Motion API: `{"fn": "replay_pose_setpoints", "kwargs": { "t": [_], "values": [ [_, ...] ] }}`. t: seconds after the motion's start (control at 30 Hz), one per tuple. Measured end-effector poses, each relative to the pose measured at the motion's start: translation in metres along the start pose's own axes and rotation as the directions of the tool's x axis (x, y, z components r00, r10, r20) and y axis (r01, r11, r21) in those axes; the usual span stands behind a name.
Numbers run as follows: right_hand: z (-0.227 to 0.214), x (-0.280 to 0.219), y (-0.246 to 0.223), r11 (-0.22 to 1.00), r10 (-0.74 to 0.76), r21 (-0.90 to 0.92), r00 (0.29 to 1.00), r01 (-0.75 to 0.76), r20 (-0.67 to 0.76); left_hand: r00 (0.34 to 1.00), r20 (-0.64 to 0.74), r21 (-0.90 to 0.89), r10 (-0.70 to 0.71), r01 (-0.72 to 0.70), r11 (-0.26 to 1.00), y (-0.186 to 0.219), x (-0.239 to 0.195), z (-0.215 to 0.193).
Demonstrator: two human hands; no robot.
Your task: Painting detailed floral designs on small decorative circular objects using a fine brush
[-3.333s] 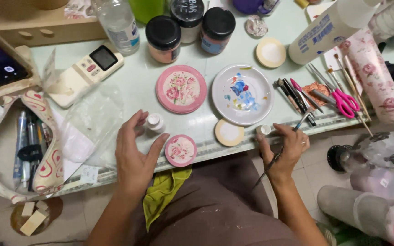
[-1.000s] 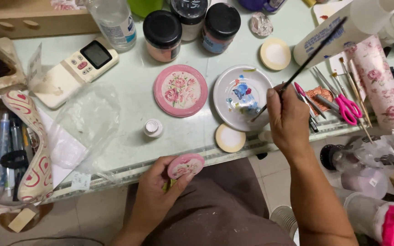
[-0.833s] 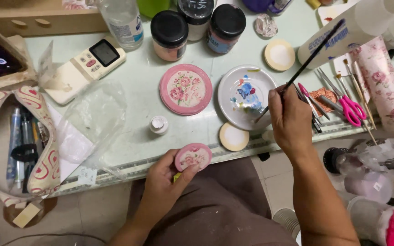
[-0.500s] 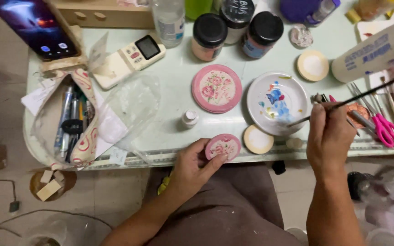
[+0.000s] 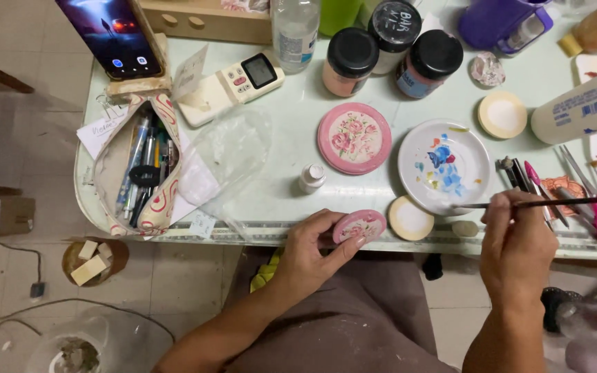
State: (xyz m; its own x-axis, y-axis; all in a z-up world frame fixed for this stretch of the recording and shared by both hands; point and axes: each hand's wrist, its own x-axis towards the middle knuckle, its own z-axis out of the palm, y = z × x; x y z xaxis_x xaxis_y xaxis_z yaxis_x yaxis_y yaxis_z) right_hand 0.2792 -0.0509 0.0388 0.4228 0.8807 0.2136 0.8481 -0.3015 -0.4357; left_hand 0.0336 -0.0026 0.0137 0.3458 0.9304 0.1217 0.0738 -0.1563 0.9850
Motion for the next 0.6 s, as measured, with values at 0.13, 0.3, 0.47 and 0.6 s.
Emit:
{"fn": "replay_pose_setpoints", "kwargs": {
  "t": [0.13, 0.3, 0.47, 0.6],
  "values": [
    [0.000, -0.020, -0.024, 0.996, 0.087, -0.022, 0.994, -0.089, -0.065, 0.999, -0.042, 0.002, 0.027, -0.027, 1.000, 0.004, 0.000, 0.001],
    [0.023, -0.061, -0.057, 0.616, -0.306, 0.563, 0.826, 0.551, -0.473, 0.992, -0.072, 0.008, 0.103, -0.102, 0.995, 0.004, -0.002, 0.004],
    [0.027, -0.082, -0.061, 0.644, -0.389, 0.580, 0.867, 0.498, -0.313, 0.987, -0.068, 0.034, 0.147, -0.145, 0.989, 0.003, -0.002, 0.003],
    [0.033, -0.080, -0.057, 0.629, -0.495, 0.535, 0.821, 0.564, -0.284, 0.992, -0.022, 0.008, 0.120, -0.120, 0.993, 0.004, -0.002, 0.001]
  ]
}}
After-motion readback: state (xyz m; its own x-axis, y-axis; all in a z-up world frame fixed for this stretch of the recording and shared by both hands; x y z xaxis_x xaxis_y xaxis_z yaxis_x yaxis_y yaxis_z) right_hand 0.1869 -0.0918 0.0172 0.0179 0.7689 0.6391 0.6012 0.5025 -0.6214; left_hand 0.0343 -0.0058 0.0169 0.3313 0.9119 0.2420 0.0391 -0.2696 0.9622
